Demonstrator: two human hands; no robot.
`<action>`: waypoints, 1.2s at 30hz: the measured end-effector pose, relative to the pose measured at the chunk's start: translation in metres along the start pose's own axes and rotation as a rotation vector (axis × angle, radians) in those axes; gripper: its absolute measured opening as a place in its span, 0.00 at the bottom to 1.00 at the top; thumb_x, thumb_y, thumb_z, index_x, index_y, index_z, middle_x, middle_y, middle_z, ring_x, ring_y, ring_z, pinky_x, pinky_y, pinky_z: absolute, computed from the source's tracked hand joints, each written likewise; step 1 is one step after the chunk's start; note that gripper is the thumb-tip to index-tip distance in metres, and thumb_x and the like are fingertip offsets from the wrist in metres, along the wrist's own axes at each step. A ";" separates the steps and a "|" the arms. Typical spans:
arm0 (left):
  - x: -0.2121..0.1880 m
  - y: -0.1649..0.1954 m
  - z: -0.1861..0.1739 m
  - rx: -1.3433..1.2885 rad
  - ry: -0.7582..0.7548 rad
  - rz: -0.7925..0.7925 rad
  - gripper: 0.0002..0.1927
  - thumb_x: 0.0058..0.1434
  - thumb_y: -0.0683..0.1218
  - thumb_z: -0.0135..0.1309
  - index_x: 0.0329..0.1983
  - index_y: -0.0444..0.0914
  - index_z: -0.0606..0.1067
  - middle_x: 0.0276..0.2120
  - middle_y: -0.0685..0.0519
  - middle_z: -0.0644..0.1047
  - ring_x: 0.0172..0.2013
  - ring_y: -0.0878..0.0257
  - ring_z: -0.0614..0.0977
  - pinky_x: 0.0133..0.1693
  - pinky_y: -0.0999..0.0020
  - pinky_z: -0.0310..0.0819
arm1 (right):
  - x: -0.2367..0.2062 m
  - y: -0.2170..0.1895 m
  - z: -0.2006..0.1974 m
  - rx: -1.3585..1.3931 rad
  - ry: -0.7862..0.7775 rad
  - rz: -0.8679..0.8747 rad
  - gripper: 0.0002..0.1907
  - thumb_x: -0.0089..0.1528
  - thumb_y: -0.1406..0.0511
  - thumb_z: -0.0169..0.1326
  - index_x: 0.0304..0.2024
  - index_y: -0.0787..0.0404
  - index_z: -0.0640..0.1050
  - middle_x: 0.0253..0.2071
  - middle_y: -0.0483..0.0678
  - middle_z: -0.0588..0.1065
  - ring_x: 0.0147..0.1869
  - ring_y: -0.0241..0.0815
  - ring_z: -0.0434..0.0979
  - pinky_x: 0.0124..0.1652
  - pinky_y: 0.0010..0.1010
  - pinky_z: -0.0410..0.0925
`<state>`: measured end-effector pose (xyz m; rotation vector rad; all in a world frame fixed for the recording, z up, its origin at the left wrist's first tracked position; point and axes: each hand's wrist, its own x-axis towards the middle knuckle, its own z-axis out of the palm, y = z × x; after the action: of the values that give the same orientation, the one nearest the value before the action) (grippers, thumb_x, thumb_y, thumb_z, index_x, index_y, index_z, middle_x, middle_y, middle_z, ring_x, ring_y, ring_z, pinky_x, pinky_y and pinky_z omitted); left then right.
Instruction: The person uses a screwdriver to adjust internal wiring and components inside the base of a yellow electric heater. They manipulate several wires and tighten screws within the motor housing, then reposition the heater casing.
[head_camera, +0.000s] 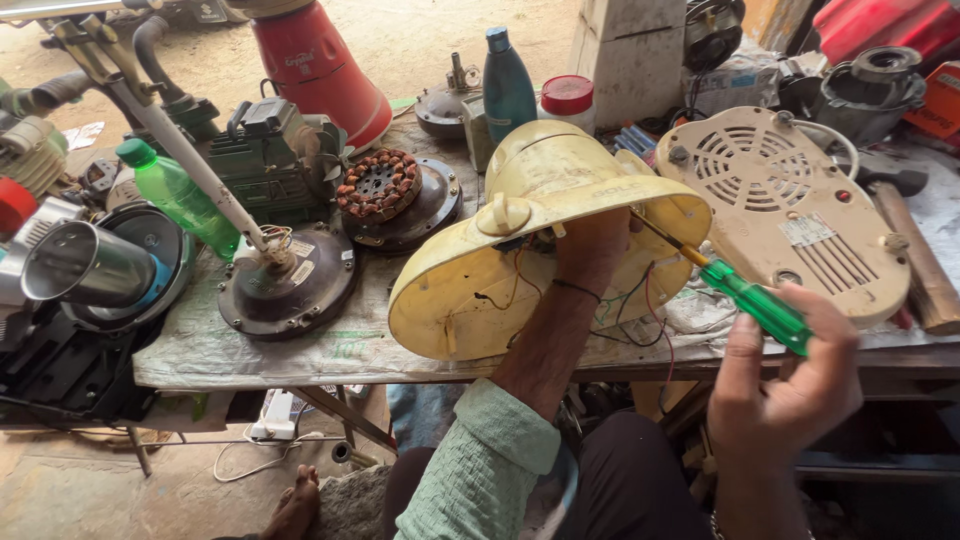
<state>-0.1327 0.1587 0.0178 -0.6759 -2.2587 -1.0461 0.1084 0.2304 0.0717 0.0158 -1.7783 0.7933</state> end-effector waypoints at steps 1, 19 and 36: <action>-0.001 0.001 -0.003 0.015 0.044 0.070 0.06 0.59 0.46 0.55 0.29 0.41 0.80 0.26 0.54 0.81 0.29 0.58 0.82 0.32 0.60 0.75 | -0.004 0.001 0.000 0.144 0.027 0.074 0.12 0.72 0.73 0.56 0.57 0.69 0.70 0.52 0.53 0.75 0.54 0.39 0.80 0.56 0.28 0.75; -0.155 0.031 -0.191 -0.007 0.582 0.202 0.07 0.70 0.36 0.55 0.50 0.31 0.73 0.49 0.39 0.79 0.46 0.51 0.85 0.41 0.63 0.84 | -0.032 0.028 -0.004 0.133 0.006 0.127 0.18 0.75 0.69 0.58 0.59 0.70 0.64 0.49 0.57 0.71 0.49 0.41 0.75 0.48 0.26 0.75; -0.155 -0.067 -0.249 0.149 0.421 -0.220 0.12 0.60 0.39 0.56 0.46 0.29 0.80 0.42 0.39 0.83 0.41 0.50 0.85 0.41 0.61 0.77 | 0.015 -0.032 0.019 0.623 -0.089 -0.195 0.18 0.69 0.60 0.56 0.33 0.62 0.64 0.24 0.48 0.71 0.28 0.40 0.74 0.39 0.42 0.75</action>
<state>0.0031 -0.1100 0.0153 -0.1270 -2.0393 -0.9977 0.0998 0.2014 0.0976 0.6333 -1.5176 1.1832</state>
